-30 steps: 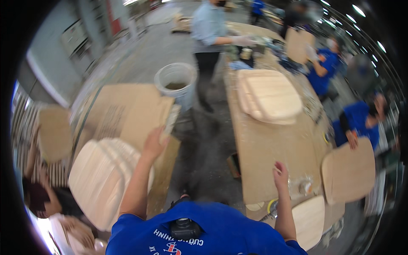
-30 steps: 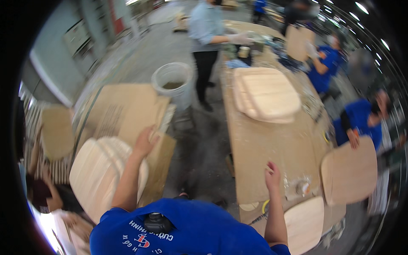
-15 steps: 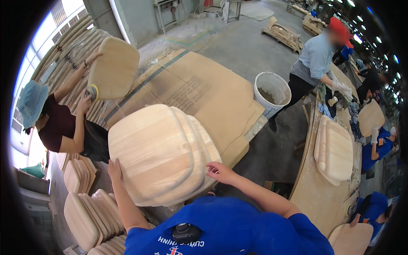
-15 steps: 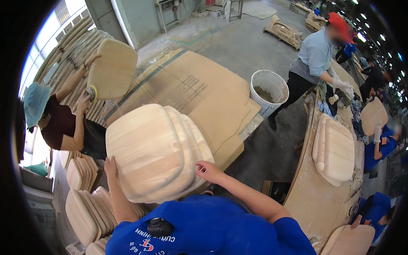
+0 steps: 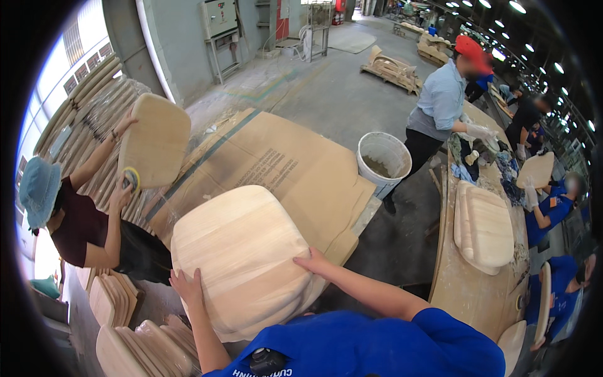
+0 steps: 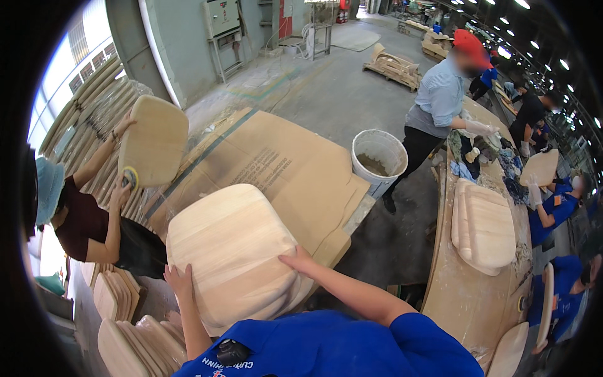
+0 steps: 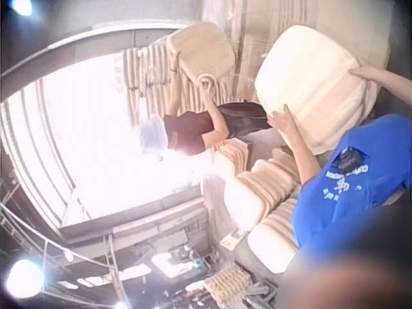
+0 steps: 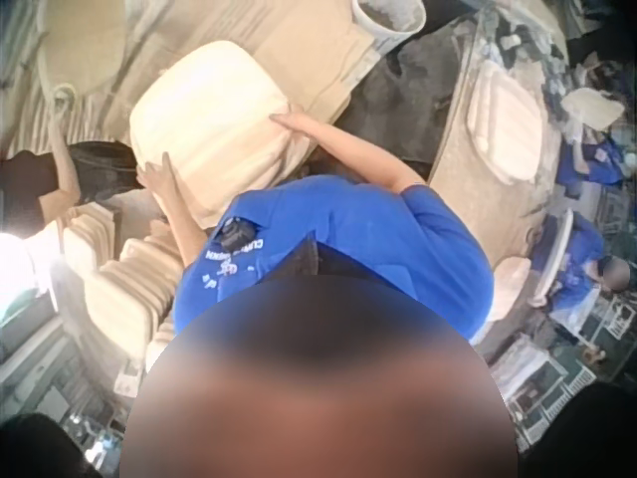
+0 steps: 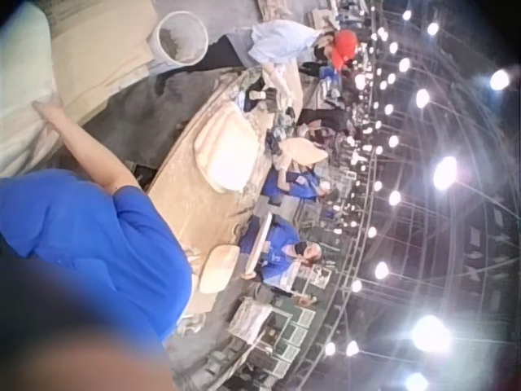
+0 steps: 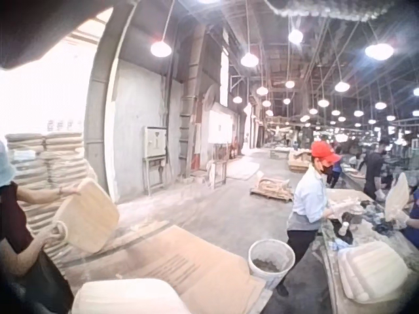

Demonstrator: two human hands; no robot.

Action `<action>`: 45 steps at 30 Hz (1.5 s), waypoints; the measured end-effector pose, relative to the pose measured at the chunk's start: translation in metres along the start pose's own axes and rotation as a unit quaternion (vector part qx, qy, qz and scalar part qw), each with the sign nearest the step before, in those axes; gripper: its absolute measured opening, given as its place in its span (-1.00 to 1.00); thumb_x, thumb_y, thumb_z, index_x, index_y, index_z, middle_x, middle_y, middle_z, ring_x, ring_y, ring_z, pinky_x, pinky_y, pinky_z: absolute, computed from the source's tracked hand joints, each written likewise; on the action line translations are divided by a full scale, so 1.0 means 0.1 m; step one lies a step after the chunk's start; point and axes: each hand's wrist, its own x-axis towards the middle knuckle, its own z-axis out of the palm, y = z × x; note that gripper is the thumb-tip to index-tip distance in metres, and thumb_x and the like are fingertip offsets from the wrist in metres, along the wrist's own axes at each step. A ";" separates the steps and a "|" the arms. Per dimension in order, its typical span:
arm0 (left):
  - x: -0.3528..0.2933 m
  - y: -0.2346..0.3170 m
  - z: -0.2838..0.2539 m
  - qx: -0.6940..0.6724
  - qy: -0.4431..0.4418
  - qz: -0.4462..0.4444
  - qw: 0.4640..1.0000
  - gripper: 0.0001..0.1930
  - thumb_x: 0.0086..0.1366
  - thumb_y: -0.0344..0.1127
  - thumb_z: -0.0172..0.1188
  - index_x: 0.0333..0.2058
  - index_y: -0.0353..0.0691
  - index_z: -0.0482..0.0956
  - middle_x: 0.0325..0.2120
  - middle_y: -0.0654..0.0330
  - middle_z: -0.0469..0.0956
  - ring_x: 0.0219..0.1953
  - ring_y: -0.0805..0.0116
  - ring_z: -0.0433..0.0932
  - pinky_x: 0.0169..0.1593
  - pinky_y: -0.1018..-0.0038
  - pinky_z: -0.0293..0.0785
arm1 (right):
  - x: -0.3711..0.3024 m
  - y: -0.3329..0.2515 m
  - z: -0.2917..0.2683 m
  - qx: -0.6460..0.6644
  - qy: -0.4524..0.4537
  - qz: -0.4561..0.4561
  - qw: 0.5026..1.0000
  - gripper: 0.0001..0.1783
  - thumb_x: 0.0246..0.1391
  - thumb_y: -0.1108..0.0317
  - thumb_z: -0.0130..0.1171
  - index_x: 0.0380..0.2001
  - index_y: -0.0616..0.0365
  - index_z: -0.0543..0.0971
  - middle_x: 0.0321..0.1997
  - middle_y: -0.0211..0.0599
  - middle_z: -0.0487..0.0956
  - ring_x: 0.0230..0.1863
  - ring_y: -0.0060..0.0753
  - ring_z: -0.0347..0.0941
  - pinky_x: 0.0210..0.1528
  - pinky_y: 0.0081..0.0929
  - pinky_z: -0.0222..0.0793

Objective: The person uses a handheld orbital sander to smooth the surface of light-colored wooden chair seats. They repeatedly sand each piece, flip it over to sand the other side, and place finished pieces into a stack.

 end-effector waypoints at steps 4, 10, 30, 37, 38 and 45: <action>0.04 0.33 0.08 -0.048 -0.054 0.031 0.997 -0.33 0.10 -0.04 0.32 0.00 -0.54 0.44 0.16 -0.16 0.26 0.18 -0.16 0.23 0.26 0.11 0.18 | -0.44 0.29 -0.26 0.081 -0.036 0.040 0.995 -0.16 -0.09 0.03 0.40 0.11 0.38 0.33 0.02 0.02 0.52 0.03 -0.19 0.47 0.03 -0.33 0.42; 0.20 0.92 0.34 -0.036 -0.111 0.032 0.993 -0.35 0.12 -0.06 0.31 0.03 -0.47 0.43 0.03 -0.14 0.36 0.09 -0.14 0.33 0.18 0.17 0.28 | -0.96 0.63 -0.39 0.071 -0.024 0.047 0.996 -0.12 -0.03 0.05 0.37 0.18 0.38 0.21 0.13 0.03 0.42 0.14 -0.21 0.36 0.19 -0.37 0.29; -0.14 3.38 -0.42 -0.310 -0.123 0.340 0.879 -0.55 0.15 -0.09 0.33 -0.24 -0.44 0.50 -0.41 -0.05 0.57 -0.35 0.13 0.52 -0.19 0.29 0.43 | -1.55 1.42 -0.96 0.381 -0.002 0.065 0.922 -0.27 -0.07 0.11 0.45 0.11 0.17 0.37 0.01 -0.31 0.49 -0.09 -0.42 0.47 -0.15 -0.43 0.48; -2.34 5.02 -1.20 -0.429 -0.250 0.563 0.661 -0.55 0.05 -0.17 0.42 -0.23 -0.37 0.49 -0.43 -0.03 0.57 -0.38 0.16 0.52 -0.25 0.32 0.43 | -2.79 2.10 -1.87 0.491 0.303 -0.054 0.815 -0.46 0.01 0.39 0.34 0.07 0.14 0.38 -0.06 -0.32 0.54 -0.07 -0.35 0.51 -0.14 -0.40 0.52; -2.66 5.18 -1.25 -0.409 -0.261 0.595 0.641 -0.54 0.02 -0.18 0.43 -0.23 -0.37 0.49 -0.40 -0.01 0.57 -0.35 0.16 0.53 -0.22 0.32 0.43 | -3.05 2.23 -2.02 0.461 0.356 -0.059 0.811 -0.48 0.02 0.42 0.32 0.05 0.16 0.38 -0.07 -0.31 0.55 -0.08 -0.35 0.52 -0.15 -0.41 0.53; -4.83 5.86 -1.45 -0.438 -0.168 0.829 0.305 -0.38 -0.17 0.06 0.49 -0.26 -0.28 0.51 -0.41 0.04 0.55 -0.37 0.00 0.55 -0.29 0.27 0.47 | -5.35 2.61 -2.47 -0.001 0.832 0.091 0.547 -0.36 -0.04 0.42 0.34 0.11 0.25 0.31 -0.05 -0.15 0.53 0.01 -0.25 0.45 0.00 -0.33 0.43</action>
